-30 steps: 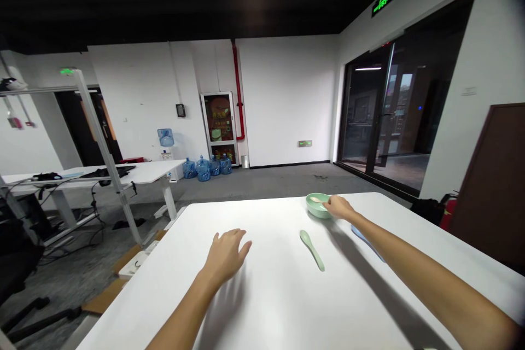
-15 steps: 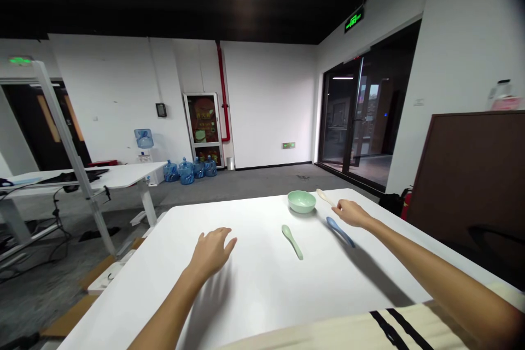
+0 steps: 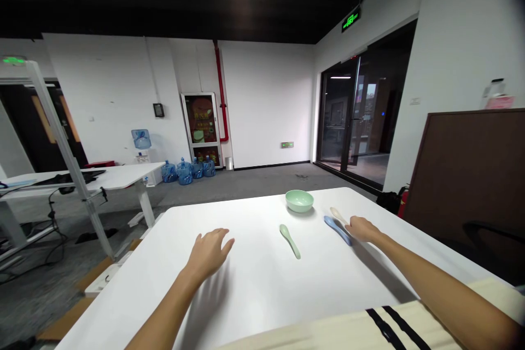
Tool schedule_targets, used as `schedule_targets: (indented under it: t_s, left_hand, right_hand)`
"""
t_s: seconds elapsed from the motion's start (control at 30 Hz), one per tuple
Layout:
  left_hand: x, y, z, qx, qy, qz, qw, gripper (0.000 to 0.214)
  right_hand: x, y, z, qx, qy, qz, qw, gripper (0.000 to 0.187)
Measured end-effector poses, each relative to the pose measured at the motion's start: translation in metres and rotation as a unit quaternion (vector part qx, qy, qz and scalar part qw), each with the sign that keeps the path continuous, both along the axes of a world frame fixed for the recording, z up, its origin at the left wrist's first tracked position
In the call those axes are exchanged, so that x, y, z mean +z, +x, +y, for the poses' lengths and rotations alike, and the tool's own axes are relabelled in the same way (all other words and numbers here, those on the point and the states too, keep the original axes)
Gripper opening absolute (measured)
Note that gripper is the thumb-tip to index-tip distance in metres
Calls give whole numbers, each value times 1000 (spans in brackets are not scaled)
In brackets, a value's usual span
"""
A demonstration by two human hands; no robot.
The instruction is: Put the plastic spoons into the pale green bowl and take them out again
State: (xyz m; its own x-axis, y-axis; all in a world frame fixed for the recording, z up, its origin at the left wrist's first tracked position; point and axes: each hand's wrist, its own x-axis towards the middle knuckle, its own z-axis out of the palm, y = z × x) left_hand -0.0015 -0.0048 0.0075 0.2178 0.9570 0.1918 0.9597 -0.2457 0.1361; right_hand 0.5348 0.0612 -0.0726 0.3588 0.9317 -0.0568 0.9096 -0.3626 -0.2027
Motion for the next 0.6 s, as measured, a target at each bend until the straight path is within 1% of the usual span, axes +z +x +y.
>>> schedule_targets:
  t_s: [0.1,0.37,0.6]
  left_hand:
    - [0,0,0,2,-5,2,1000,48]
    - [0,1,1,0,-8,-2,1000,50]
    - [-1,1,2,2,-7,1,1000,49]
  right_hand:
    - [-5,3,0,0,-16,1,1000,26]
    - [-16,9,2,-13,-29,12,999,20]
    - [-14,6,-1,-15,-42,5,999,19]
